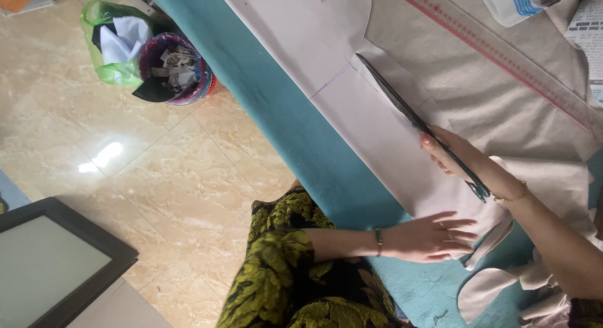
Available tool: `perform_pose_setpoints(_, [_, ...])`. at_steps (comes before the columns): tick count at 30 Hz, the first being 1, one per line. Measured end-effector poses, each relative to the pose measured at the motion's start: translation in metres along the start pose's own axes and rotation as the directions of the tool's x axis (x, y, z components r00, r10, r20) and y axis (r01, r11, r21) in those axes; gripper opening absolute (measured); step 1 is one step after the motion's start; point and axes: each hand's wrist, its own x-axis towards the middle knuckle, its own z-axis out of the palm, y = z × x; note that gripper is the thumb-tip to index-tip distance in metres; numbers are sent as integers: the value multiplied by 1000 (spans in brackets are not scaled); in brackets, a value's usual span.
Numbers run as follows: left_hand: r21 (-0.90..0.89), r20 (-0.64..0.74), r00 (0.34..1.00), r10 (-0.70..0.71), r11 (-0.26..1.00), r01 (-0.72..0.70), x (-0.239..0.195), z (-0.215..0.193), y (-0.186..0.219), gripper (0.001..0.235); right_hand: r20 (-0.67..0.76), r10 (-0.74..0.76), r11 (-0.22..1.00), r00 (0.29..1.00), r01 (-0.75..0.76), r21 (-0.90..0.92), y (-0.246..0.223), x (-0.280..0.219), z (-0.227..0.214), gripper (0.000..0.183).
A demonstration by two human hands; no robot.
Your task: Marking fabric with a pen using a paper pattern and then cutting it with scissors
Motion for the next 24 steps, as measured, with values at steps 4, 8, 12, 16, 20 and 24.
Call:
perform_pose_setpoints(4, [-98,-63,995,-76,993,70,-38,-38,-20,46,24,-14,1000,1000,14,-24,-3,0,4,39])
perform_pose_setpoints(8, [-96,-124,975,-185,980,174,-77,-77,-49,43,-28,-15,984,999,10,-176,2,9,8,43])
perform_pose_setpoints(12, [-75,-282,930,-236,972,224,-111,-149,-80,39,-52,49,997,997,-52,-64,-6,8,10,43])
perform_pose_setpoints(16, [85,-324,893,-311,931,355,-149,-202,-145,33,-83,39,996,996,-46,-80,-25,-3,18,41])
perform_pose_setpoints(20, [332,-317,885,-340,835,440,-191,-246,-213,38,-126,-65,971,990,34,-237,-8,-10,21,30])
perform_pose_setpoints(24, [312,-316,882,-349,840,444,-203,-279,-220,41,-267,152,925,952,-233,-302,0,-41,48,30])
